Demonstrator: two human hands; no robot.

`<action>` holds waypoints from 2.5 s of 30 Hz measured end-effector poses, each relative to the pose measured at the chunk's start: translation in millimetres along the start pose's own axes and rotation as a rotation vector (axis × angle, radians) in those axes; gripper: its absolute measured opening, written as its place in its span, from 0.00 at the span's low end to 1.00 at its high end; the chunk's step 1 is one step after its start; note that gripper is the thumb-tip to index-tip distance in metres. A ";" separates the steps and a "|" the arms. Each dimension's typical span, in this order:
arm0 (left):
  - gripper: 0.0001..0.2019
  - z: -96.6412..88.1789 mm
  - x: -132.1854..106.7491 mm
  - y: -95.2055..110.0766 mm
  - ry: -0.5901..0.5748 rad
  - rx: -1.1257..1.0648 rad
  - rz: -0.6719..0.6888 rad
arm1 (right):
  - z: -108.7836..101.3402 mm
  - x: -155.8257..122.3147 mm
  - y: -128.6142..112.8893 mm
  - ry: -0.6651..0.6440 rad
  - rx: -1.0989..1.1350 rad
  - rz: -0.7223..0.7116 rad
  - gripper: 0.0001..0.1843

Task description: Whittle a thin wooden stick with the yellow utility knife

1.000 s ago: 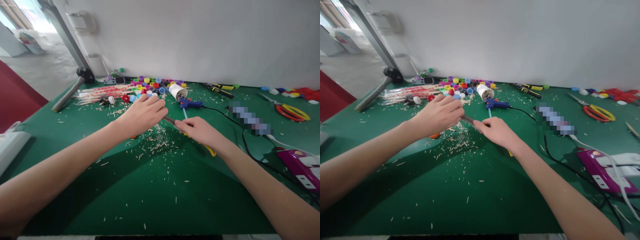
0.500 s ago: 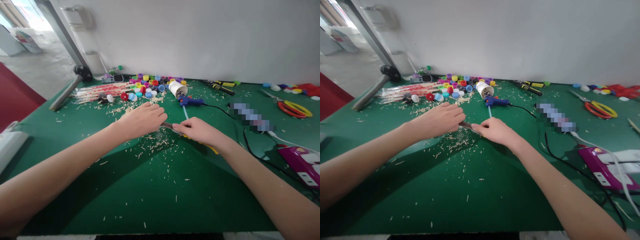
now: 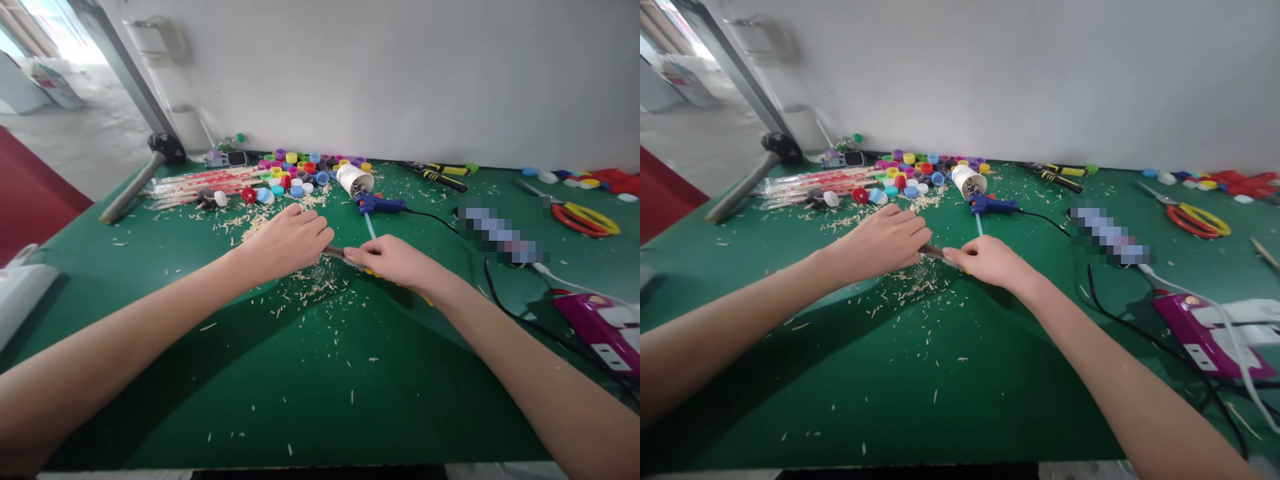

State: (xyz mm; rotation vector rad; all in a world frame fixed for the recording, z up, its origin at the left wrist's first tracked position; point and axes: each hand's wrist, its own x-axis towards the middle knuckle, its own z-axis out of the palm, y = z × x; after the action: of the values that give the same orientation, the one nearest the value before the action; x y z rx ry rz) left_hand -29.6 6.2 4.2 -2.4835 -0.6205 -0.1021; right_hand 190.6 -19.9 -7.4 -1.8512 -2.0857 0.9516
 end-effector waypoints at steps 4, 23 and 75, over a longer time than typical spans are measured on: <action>0.08 -0.5 0.2 0.6 0.000 0.020 -0.011 | 0.6 1.4 1.6 0.007 0.012 -0.004 0.32; 0.08 -0.2 -4.4 -2.8 0.150 0.039 -0.220 | -4.7 3.0 7.9 0.070 0.180 0.083 0.33; 0.04 -4.6 6.0 -0.7 0.371 -1.235 -0.625 | 18.7 -10.2 -7.2 0.324 -0.635 -0.149 0.18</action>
State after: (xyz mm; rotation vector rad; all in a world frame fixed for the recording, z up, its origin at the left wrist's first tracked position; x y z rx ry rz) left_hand -24.3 6.6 9.7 -3.0542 -1.4357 -1.5474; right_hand 176.7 -35.8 -15.0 -1.8912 -2.4268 -0.0758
